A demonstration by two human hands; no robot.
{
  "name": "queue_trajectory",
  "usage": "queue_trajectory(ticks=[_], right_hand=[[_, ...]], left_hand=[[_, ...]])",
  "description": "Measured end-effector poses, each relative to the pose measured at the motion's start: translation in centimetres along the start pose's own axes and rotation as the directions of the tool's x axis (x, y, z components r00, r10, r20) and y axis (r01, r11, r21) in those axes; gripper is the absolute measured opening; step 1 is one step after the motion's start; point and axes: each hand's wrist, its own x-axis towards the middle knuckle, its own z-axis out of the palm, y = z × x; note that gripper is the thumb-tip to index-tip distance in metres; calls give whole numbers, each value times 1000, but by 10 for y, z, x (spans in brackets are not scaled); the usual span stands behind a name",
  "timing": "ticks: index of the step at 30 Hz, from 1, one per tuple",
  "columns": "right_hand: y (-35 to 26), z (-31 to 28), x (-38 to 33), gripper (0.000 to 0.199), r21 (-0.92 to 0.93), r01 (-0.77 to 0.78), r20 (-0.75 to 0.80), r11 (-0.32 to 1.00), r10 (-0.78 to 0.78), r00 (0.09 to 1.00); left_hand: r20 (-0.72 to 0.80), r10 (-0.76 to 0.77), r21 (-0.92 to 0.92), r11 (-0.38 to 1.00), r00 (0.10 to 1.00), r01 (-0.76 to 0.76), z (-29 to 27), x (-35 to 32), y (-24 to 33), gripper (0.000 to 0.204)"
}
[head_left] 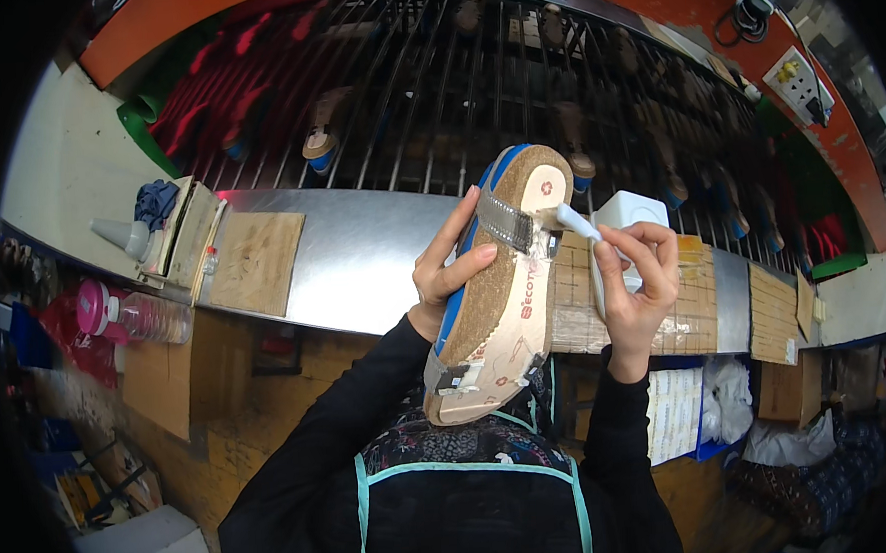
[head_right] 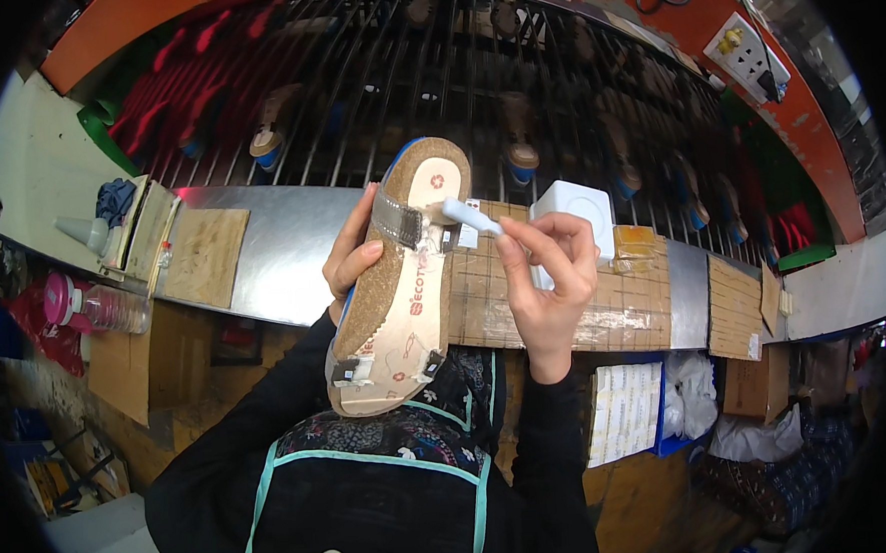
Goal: The person applies glue to the sole of a blue and beige shoe using a small brush. They repeatedly dip the brush into a white container and spread the adhesive across the sole surface.
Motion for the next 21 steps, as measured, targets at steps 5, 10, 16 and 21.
queue_trajectory(ticks=[5, 10, 16, 21], right_hand=[[-18, -4, -26, 17, 71, -150, 160, 986, 138, 978], [-29, -2, -39, 16, 139, -202, 187, 969, 175, 967], [-30, 12, -35, 21, -135, -42, 23, 990, 46, 999], [-34, 15, -36, 26, -515, 227, -30, 827, -281, 959]], left_hand=[[-23, 21, 46, 999, 999, -20, -9, 3, -6, 49], [-5, -1, 76, 997, 1000, 2, -15, 1, -7, 48], [12, 31, 144, 989, 999, -32, -16, 2, -4, 50], [38, 33, 183, 982, 999, -39, -20, 1, -1, 51]])
